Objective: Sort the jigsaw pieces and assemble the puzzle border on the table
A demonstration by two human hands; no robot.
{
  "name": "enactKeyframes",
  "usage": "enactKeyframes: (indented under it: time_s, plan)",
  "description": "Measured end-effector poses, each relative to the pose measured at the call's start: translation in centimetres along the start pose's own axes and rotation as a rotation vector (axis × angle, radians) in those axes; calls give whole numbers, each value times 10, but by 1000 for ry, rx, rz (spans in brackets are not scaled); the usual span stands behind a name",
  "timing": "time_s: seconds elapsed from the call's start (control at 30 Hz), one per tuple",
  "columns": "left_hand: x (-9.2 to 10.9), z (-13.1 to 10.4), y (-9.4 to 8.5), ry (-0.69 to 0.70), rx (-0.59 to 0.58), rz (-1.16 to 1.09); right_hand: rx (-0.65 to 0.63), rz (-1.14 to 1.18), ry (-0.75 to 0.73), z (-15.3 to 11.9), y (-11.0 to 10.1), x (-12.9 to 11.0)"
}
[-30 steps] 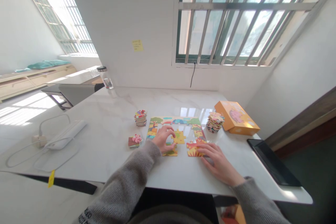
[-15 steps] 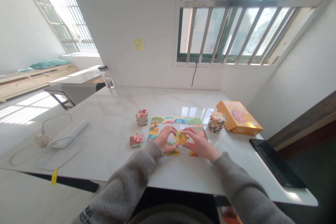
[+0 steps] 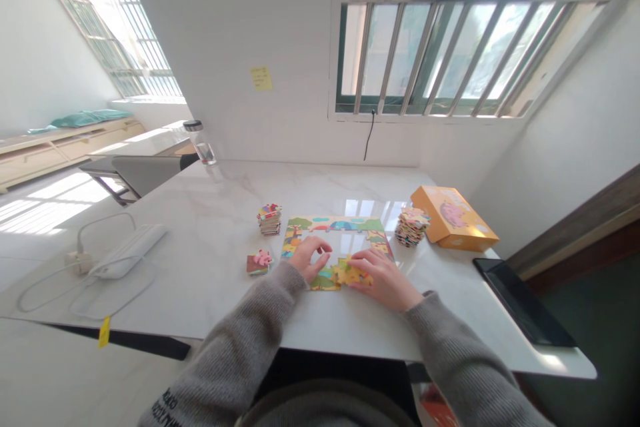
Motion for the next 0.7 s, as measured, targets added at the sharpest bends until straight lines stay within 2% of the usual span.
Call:
enactKeyframes:
  time_s: [0.2,0.7]
  plan:
    - [-4,-3,7,-62,-164,145,-85,23,6,-5,1,-1]
    - [-1,-7,15,11,-316,227,-118,28,43,-7,4,1]
Point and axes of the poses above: each hand's wrist, its own z-axis towards the middle knuckle, its own y-axis out of the palm, x = y × z, the point moved 2 cm from there along z, towards the middle knuckle, and after that the axes turned 7 degrees about -z, right-handed, at the moved point
